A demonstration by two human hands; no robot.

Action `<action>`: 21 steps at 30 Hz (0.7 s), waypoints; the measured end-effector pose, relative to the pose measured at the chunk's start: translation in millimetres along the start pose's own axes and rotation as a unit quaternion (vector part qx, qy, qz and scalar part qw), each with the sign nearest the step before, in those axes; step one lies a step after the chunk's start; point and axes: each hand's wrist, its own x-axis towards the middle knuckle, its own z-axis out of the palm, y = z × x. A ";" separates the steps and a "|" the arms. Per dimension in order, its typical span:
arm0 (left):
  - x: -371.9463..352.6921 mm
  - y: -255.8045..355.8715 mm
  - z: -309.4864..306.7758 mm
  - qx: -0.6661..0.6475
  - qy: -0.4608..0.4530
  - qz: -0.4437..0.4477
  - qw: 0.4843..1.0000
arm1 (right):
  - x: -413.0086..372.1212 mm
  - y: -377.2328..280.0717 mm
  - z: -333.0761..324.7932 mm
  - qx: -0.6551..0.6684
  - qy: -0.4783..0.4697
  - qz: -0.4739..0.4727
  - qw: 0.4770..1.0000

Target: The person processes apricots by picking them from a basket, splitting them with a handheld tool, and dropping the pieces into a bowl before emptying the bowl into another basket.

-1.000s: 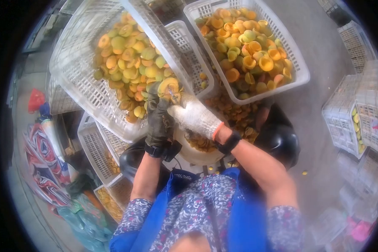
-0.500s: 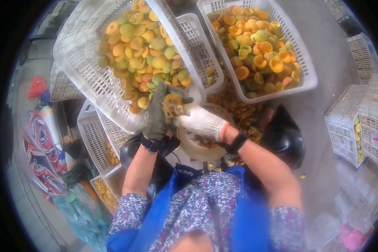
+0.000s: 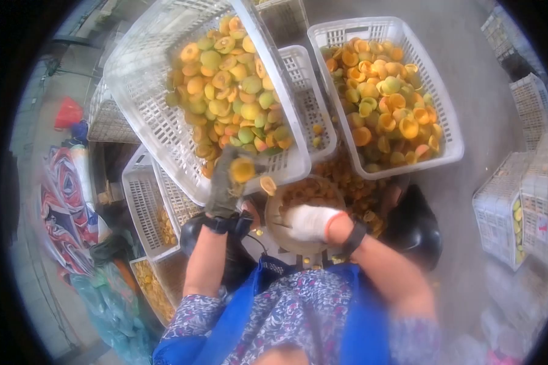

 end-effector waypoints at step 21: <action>158.4 46.9 4.0 0.638 -0.009 0.229 0.735 | 8.4 14.5 -40.8 -0.047 0.240 0.063 0.968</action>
